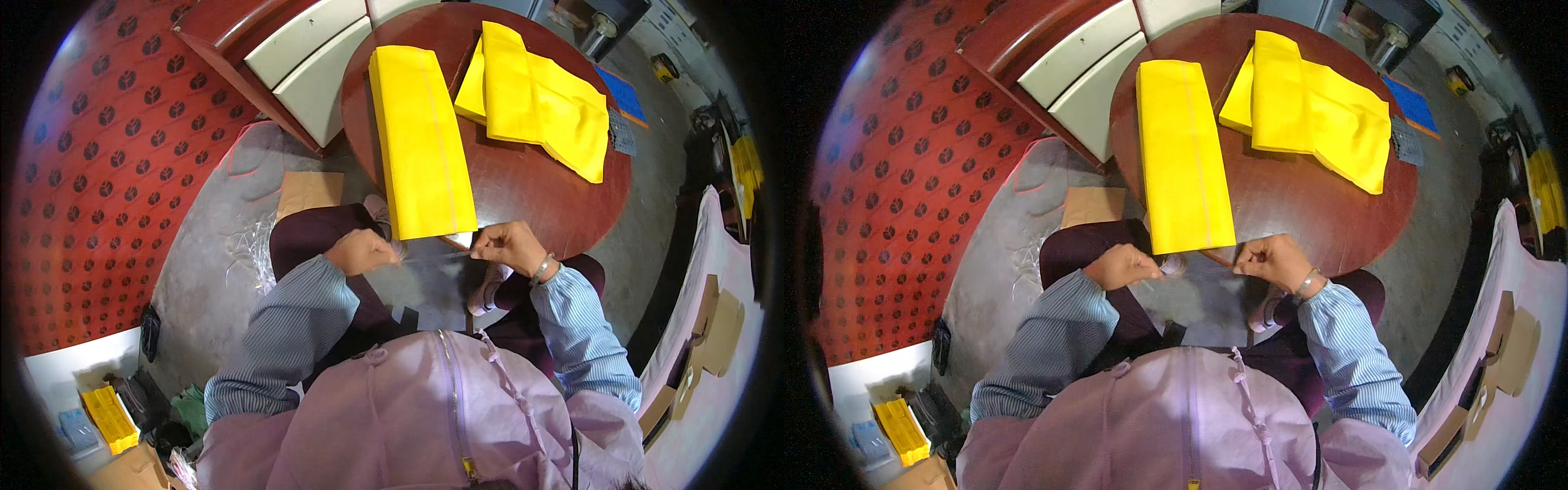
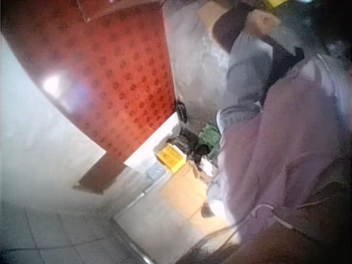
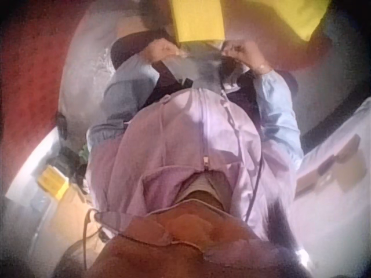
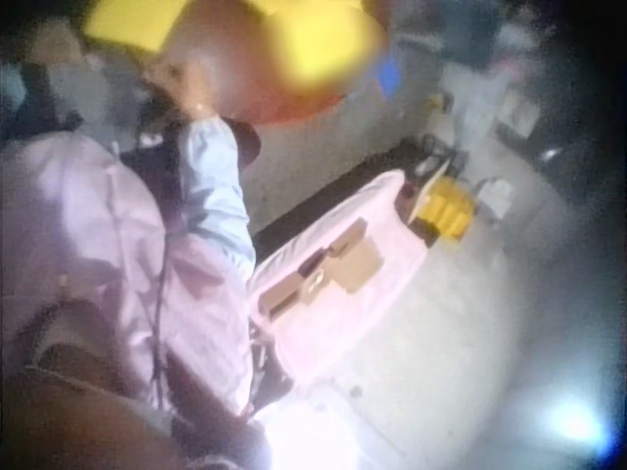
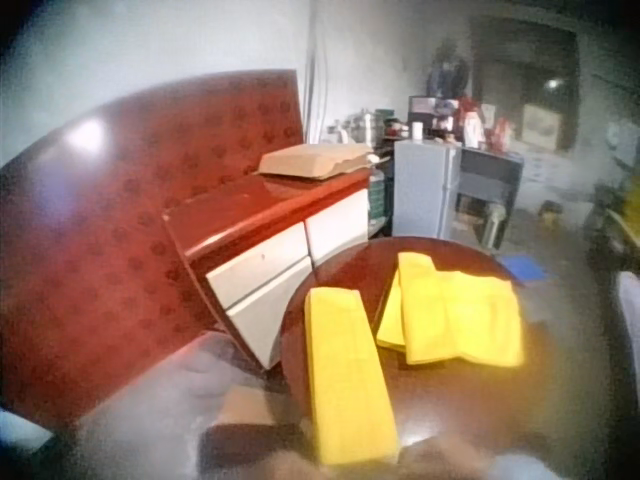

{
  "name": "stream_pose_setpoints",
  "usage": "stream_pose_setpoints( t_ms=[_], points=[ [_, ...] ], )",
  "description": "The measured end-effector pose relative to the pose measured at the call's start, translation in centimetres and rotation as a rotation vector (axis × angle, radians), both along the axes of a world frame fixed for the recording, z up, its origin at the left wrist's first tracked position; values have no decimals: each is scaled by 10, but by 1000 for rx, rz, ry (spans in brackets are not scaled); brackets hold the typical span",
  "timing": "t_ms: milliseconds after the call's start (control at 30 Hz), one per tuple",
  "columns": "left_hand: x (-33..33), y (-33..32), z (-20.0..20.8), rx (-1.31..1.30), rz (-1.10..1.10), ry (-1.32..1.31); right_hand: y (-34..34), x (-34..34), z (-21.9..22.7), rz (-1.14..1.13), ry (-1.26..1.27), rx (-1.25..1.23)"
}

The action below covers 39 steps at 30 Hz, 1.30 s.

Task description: The person folds yellow fabric pieces on a round wooden table, aligning edges and pressing folds flat. They stack completed pieces on a nearby cabinet and continue folding additional pieces.

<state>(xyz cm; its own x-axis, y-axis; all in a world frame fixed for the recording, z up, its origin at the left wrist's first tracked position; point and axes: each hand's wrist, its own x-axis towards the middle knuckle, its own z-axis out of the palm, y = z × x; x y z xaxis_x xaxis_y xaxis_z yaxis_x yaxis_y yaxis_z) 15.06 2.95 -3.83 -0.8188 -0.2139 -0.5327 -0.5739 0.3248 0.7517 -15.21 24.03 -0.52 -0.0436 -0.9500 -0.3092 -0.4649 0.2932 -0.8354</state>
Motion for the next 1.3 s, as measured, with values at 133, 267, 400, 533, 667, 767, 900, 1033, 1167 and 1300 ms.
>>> stream_pose_setpoints(
  t_ms=[133, 267, 400, 533, 667, 767, 900, 1033, 1167, 1300],
  points=[
    [-19, -14, 2, 57, 285, 66, -20, 13, -1, -90, 131, -6],
    [-20, -21, 16, 498, 680, 37, -26, 15, 3, -95, 190, -14],
    [-27, -14, 27, 502, 680, 36, -28, 6, 5, -74, 168, 5],
    [-36, -12, 32, 475, 704, -22, -38, -6, -5, -155, -228, 36],
    [-43, -7, 28, 417, 726, -41, -41, -11, -17, -220, -374, 58],
    [-43, -3, 26, 358, 776, -65, -39, -7, -20, -200, -384, 28],
    [-31, 5, 28, 420, 707, -100, -21, 7, -14, -172, -363, 34],
    [-17, 14, 24, 459, 650, 4, -1, 12, -4, -114, -301, 44],
    [-8, -2, 5, 600, 716, -125, 11, 16, 6, -35, -115, -18],
    [2, -11, -22, 449, 459, -155, 13, 29, 11, 94, 309, -93]
  ],
)
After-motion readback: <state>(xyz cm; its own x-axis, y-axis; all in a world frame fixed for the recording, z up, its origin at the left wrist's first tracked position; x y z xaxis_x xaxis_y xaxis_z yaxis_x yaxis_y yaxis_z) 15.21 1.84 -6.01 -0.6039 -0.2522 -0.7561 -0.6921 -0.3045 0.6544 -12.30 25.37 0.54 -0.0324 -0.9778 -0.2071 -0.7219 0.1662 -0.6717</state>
